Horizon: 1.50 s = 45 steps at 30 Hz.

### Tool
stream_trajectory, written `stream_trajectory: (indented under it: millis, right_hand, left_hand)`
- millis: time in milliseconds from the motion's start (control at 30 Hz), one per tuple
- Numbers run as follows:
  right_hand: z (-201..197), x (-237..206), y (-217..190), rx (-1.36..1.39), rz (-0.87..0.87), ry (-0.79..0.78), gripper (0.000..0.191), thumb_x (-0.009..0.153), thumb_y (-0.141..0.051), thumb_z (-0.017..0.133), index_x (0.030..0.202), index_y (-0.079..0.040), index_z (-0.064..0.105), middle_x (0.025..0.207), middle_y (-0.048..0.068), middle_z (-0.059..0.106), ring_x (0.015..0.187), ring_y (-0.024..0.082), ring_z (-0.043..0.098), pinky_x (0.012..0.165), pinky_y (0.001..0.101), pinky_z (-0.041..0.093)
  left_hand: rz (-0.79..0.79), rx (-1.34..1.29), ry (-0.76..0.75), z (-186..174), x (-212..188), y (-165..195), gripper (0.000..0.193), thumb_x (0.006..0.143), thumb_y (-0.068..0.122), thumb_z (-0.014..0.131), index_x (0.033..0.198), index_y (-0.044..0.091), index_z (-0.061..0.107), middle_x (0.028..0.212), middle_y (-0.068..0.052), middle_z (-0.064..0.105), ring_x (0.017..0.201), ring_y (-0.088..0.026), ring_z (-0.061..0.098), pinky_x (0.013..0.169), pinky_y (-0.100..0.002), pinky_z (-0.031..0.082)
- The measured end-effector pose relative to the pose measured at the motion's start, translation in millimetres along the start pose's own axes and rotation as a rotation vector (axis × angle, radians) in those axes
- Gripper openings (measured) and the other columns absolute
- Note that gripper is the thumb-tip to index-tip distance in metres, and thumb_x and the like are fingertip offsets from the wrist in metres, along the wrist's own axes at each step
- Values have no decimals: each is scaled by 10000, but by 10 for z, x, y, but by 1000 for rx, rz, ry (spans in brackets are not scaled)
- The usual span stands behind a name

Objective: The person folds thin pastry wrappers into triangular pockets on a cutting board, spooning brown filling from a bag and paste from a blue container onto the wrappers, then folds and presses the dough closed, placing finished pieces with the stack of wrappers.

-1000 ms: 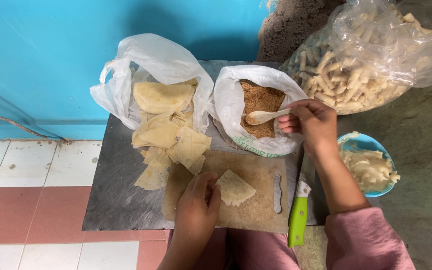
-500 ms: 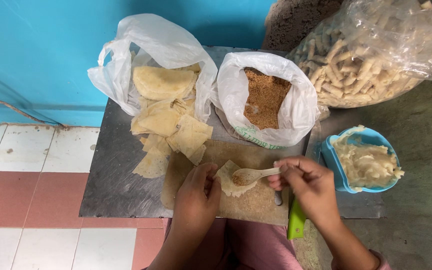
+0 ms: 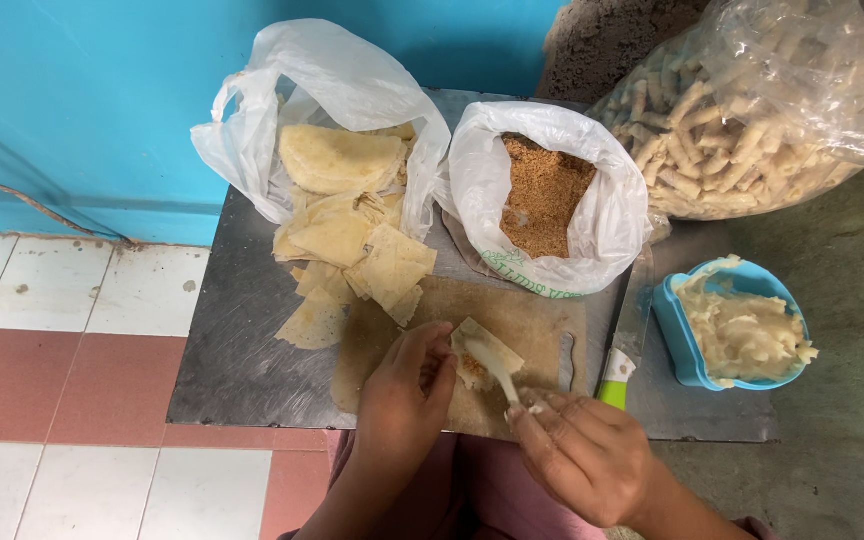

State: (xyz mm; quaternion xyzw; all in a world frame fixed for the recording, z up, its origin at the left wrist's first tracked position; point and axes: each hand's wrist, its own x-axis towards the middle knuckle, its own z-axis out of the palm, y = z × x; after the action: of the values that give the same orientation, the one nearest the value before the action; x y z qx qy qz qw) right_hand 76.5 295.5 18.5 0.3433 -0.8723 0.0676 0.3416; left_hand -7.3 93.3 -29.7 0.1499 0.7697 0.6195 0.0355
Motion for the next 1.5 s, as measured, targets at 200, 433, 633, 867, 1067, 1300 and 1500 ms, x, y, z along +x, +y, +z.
stream_trajectory:
  millis: [200,433,633,867,1067,1300,1500]
  right_hand:
    - [232,3,720,-23,495,162,127,934,35,653,1036,39,728,942,159,672,842,278,649,747,392,518]
    - [288,288,1103,-330,667,-22,362,785,49,691,1141,-16,707,1197,177,601,1132,357,542,949,471,445]
    - [187,292,372,121,728,-436,217,838,-241,762,893,-60,656,854,104,613,831,296,583,785,443,450]
    - [249,287,236,409,1055,-526,215,789,-181,778,926,-70,655,824,101,691,758,226,660,718,370,530]
    - [311,217,277,746,1073,-183,205,916,-49,659,1120,-41,637,975,55,738,908,119,711,808,289,564]
    - [479,245,205,693,1025,-204,325,818,-38,765,1123,-51,652,963,59,678,864,126,694,755,284,595]
    - [471,304,222,397,771,-339,172,766,-83,811,915,-107,728,906,46,688,873,223,626,794,353,487]
  left_hand:
    - [247,221,45,35,-23,-16,323,990,95,664,1312,78,651,1014,-63,772,880,-228,750,753,-333,593]
    - [153,209,-24,2,15,32,367,868,89,713,1230,80,657,1000,-80,701,770,-257,685,673,-375,560]
    - [93,183,-76,-58,46,35,141,871,81,713,1009,55,706,990,-114,651,829,-311,679,700,-409,547]
    - [116,215,-75,-43,19,35,109,863,81,713,966,47,722,959,-119,657,857,-337,677,730,-429,537]
    - [105,238,-91,-59,48,74,100,864,88,717,955,47,708,951,-113,656,840,-321,684,719,-420,541]
    - [27,206,-107,-59,55,124,160,851,94,704,1001,51,670,990,-96,646,778,-286,695,677,-395,552]
    - [289,253,-55,-49,40,80,167,886,63,687,1049,76,717,1016,-94,657,899,-301,678,742,-404,548]
